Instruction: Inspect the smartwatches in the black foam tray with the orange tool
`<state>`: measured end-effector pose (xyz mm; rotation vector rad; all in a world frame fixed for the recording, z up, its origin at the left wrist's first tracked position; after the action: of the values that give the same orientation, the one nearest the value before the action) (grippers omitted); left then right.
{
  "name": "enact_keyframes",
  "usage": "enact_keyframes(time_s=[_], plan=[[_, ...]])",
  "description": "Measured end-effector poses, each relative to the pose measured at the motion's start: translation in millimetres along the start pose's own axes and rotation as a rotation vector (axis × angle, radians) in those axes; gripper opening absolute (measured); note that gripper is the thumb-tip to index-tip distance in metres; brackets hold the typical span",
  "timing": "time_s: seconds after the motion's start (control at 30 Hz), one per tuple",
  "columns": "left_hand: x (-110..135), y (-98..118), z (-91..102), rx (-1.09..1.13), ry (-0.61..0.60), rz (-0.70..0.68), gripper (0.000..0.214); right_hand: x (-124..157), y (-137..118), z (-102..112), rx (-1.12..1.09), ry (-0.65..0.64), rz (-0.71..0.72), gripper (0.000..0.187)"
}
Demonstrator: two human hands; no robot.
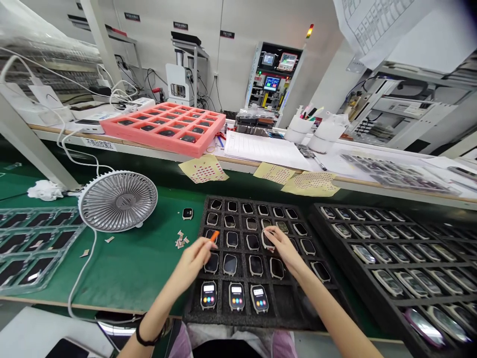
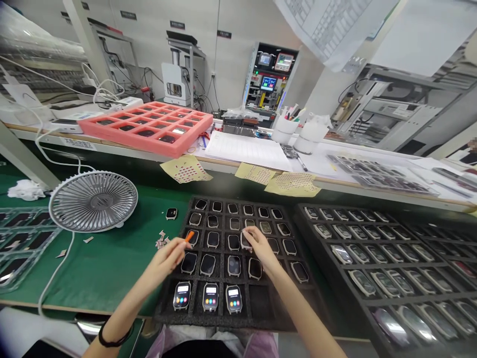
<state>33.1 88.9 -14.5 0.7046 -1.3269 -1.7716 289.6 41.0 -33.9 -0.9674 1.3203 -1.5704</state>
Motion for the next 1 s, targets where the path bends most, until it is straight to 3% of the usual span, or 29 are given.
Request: enact_keyframes(time_s=[0.1, 0.23, 0.57, 0.77, 1.0], plan=[[2, 25, -45.0, 0.155, -0.232, -0.020, 0.036, 18, -22, -38, -0.560, -0.125, -0.100, 0.025], [1, 40, -68.4, 0.239, -0.281, -0.029, 0.037, 36, -51, -72, -0.760, -0.185, -0.155, 0.022], [2, 42, -68.2, 0.285, -0.319, 0.038, 0.042, 38, -64, -79, -0.680, -0.198, -0.060, 0.025], [2, 42, -73.8, 0.401, -0.305, 0.084, 0.043, 42, -63, -100, -0.957, -0.347, -0.195, 0.028], [3, 35, -67.1, 0.450, -0.255, 0.094, 0.046, 42, -56, -101, -1.024, -0.297, -0.265, 0.032]])
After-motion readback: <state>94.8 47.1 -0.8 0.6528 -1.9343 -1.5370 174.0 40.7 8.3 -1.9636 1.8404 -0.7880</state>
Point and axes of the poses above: each hand's wrist, its own x-axis away from the middle knuckle, its own z-axis out of the back of the hand, y = z × x, the point moved 8 cm from there along -x, towards the middle knuckle, and after that the axes turned 4 degrees about -x, right-handed, at the moved point
